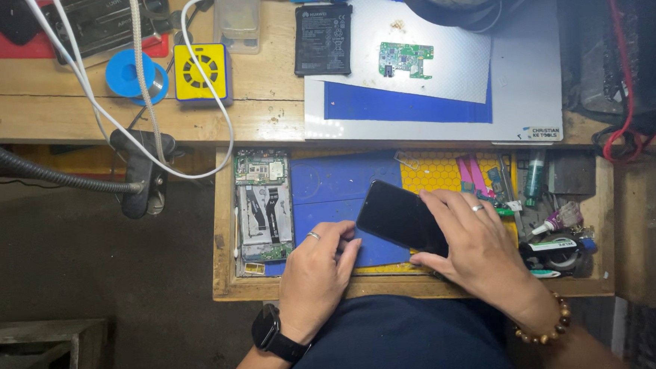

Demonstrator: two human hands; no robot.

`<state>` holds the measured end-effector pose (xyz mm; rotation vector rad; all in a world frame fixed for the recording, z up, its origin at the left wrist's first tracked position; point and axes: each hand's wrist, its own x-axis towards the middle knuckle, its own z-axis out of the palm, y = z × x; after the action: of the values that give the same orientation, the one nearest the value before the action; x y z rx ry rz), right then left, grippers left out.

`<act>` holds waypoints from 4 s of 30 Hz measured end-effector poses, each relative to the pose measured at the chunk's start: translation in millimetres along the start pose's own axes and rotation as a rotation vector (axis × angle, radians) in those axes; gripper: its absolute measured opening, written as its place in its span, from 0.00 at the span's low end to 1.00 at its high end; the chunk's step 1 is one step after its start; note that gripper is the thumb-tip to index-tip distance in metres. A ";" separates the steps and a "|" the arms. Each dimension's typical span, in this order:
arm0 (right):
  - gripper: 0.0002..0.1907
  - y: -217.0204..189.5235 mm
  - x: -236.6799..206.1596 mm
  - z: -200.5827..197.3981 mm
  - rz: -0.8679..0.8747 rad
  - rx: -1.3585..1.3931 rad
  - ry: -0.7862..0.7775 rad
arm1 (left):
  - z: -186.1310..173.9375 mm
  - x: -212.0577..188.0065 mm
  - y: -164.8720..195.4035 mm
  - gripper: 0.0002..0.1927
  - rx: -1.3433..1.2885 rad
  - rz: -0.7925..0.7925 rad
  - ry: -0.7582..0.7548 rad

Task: The person holds a blue smartphone and manipulates a small white SIM card tray, inserting it into the phone's slot. They then press along the phone's edges and inspect the device.

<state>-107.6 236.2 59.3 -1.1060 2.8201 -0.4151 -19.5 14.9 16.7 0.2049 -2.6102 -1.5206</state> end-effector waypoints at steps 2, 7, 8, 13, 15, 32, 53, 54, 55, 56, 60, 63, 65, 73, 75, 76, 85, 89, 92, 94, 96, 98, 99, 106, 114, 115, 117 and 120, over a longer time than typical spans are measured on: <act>0.48 -1.2 -0.2 1.7 0.017 0.035 -0.003 | 1.1 0.4 0.6 0.12 -0.012 -0.016 -0.010; 0.45 -2.0 -1.9 1.2 0.088 0.110 0.070 | 2.1 0.7 -0.9 0.15 -0.068 -0.052 -0.032; 0.44 -1.8 -4.7 -0.3 0.114 0.133 0.082 | 3.5 0.8 -1.0 0.15 -0.127 -0.117 -0.057; 0.44 1.6 -14.6 9.1 0.332 0.742 -0.066 | 12.8 3.5 -2.0 0.20 -0.888 -0.357 -0.206; 0.44 1.0 -15.7 21.7 0.406 0.995 -0.129 | 15.2 6.0 -2.1 0.24 -1.036 -0.356 -0.185; 0.44 -0.2 -23.1 54.5 0.452 1.105 -0.161 | 12.2 11.2 1.7 0.28 -1.008 -0.374 -0.073; 0.23 -43.8 -7.4 2.1 0.028 0.415 0.320 | 11.7 11.3 -11.5 0.25 -1.031 -0.423 -0.047; 0.22 -45.5 -8.1 2.6 0.021 0.413 0.335 | 12.1 11.5 -10.7 0.25 -1.029 -0.418 -0.049; 0.22 -46.8 -8.4 3.2 0.013 0.410 0.350 | 12.2 11.8 -10.1 0.26 -1.027 -0.412 -0.050; 0.21 -47.3 -8.2 3.4 0.005 0.407 0.366 | 12.4 12.7 -9.3 0.26 -1.035 -0.409 -0.050; 0.20 -47.9 -6.9 3.5 0.020 0.441 0.364 | 12.0 14.4 -7.2 0.26 -1.052 -0.404 -0.058; 0.19 -49.4 -7.1 4.1 0.019 0.445 0.377 | 13.0 14.3 -6.3 0.27 -1.067 -0.407 -0.053; 0.19 -50.0 -7.5 4.9 0.011 0.440 0.398 | 13.6 14.2 -6.3 0.27 -1.078 -0.409 -0.049; 0.24 -32.0 -9.7 18.6 0.203 0.534 0.288 | 9.0 13.9 -8.7 0.29 -0.993 -0.322 -0.050; 0.30 -20.8 -7.5 26.9 0.291 0.835 0.205 | 5.3 12.5 -7.8 0.31 -1.131 -0.309 -0.097; 0.33 -14.9 -5.2 31.8 0.340 1.090 0.133 | 3.7 11.7 -6.7 0.32 -1.199 -0.303 -0.119; 0.42 5.2 -12.6 54.1 0.358 1.570 -0.141 | 2.4 6.2 5.9 0.32 -1.119 -0.243 -0.140; 0.43 6.3 -14.6 56.5 0.448 1.618 -0.174 | 2.5 8.2 5.7 0.31 -1.105 -0.248 -0.132; 0.44 4.9 -14.4 55.9 0.410 1.640 -0.179 | 3.0 8.6 5.9 0.30 -1.072 -0.255 -0.124; 0.45 2.9 -12.4 53.2 0.384 1.653 -0.181 | 2.8 8.4 6.9 0.29 -1.058 -0.240 -0.123; 0.48 0.3 -9.4 47.5 0.307 1.536 -0.147 | 1.6 7.5 9.4 0.27 -1.071 -0.246 -0.114; 0.51 0.2 -8.7 35.8 0.184 1.282 -0.079 | -0.6 5.3 12.9 0.23 -1.027 -0.245 -0.119; 0.52 1.3 -8.9 28.5 0.136 1.081 -0.045 | -3.3 2.5 14.5 0.21 -0.975 -0.243 -0.127; 0.49 15.7 1.0 4.4 -0.093 0.547 0.071 | -14.6 2.0 19.8 0.16 -0.834 -0.232 -0.241; 0.49 21.6 1.0 10.5 -0.107 0.602 0.030 | -18.3 4.8 21.1 0.17 -0.778 -0.276 -0.279; 0.49 21.7 1.0 11.5 -0.104 0.609 0.026 | -18.9 4.7 21.3 0.17 -0.755 -0.284 -0.282; 0.49 22.2 0.4 12.1 -0.104 0.620 0.021 | -19.9 4.5 22.1 0.16 -0.723 -0.289 -0.286; 0.49 23.0 0.0 12.9 -0.112 0.619 0.025 | -20.4 5.0 22.7 0.16 -0.722 -0.310 -0.285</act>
<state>-120.4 249.5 40.4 -1.1029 2.3681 -1.2091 -22.3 7.7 46.7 0.3463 -2.0721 -2.6480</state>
